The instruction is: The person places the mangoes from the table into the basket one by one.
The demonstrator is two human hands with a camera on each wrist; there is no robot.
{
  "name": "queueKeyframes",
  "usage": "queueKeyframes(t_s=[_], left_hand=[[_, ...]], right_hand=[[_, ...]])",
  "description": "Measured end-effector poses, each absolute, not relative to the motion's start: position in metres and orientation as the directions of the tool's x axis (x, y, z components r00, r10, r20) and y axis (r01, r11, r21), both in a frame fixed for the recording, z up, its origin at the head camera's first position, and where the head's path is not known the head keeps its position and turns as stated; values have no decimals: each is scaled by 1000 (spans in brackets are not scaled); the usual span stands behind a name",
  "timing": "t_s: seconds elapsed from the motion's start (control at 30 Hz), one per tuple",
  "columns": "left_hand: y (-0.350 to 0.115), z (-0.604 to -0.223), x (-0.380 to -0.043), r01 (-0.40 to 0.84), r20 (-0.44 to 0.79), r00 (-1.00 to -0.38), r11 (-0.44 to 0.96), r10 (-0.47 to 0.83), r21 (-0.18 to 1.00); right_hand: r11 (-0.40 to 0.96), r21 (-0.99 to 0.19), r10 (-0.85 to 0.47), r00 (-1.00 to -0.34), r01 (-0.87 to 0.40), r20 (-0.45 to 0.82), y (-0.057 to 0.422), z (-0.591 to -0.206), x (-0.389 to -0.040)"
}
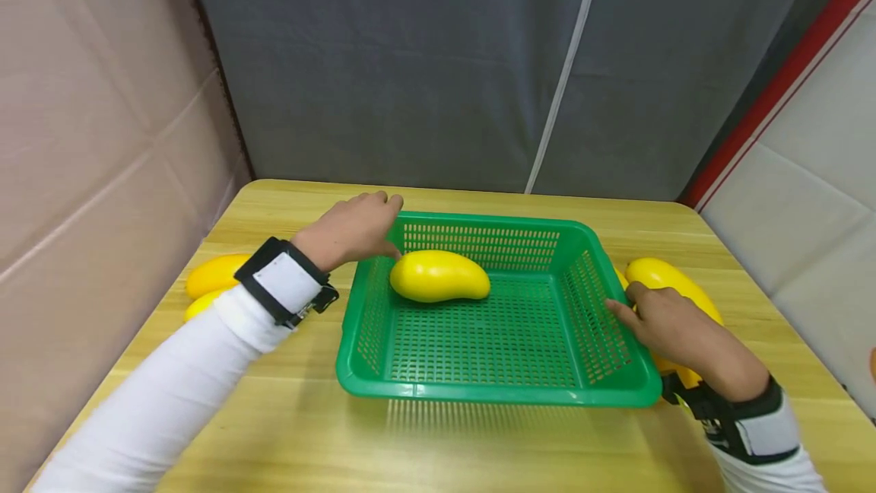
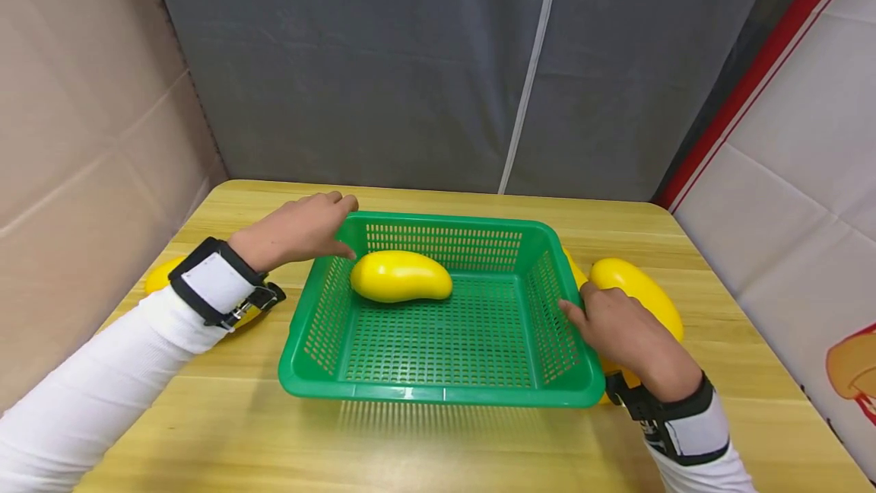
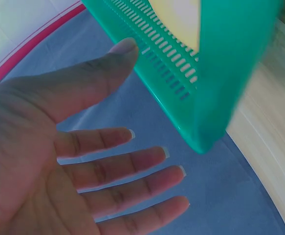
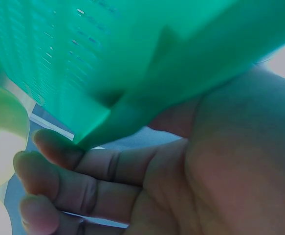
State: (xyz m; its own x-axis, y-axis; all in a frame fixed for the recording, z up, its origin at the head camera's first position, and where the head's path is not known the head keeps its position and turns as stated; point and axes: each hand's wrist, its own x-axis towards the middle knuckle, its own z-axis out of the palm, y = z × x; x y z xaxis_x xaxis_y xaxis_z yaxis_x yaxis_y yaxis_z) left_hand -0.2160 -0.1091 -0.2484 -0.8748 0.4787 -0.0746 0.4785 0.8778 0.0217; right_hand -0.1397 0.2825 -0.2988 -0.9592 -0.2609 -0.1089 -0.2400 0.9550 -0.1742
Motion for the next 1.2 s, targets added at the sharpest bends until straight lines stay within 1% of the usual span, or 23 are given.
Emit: queueKeyframes(t_s=[0.37, 0.63, 0.87, 0.97, 1.2], left_hand=[[-142, -246, -214, 435, -30, -900, 900, 436, 36], [-182, -242, -213, 330, 27, -944, 944, 329, 19], [-217, -249, -210, 287, 54, -957, 958, 286, 15], [-230, -252, -208, 260, 38, -965, 965, 259, 26], [-256, -262, -203, 158, -88, -982, 985, 164, 70]], right_hand=[[953, -172, -269, -959, -250, -94, 282, -298, -139], [955, -168, -263, -959, -244, -104, 282, -298, -139], [956, -153, -264, -960, -249, -91, 281, -297, -140], [956, -151, -267, -960, -252, -83, 281, -297, -140], [953, -162, -273, -959, -258, -81, 282, -298, -139]])
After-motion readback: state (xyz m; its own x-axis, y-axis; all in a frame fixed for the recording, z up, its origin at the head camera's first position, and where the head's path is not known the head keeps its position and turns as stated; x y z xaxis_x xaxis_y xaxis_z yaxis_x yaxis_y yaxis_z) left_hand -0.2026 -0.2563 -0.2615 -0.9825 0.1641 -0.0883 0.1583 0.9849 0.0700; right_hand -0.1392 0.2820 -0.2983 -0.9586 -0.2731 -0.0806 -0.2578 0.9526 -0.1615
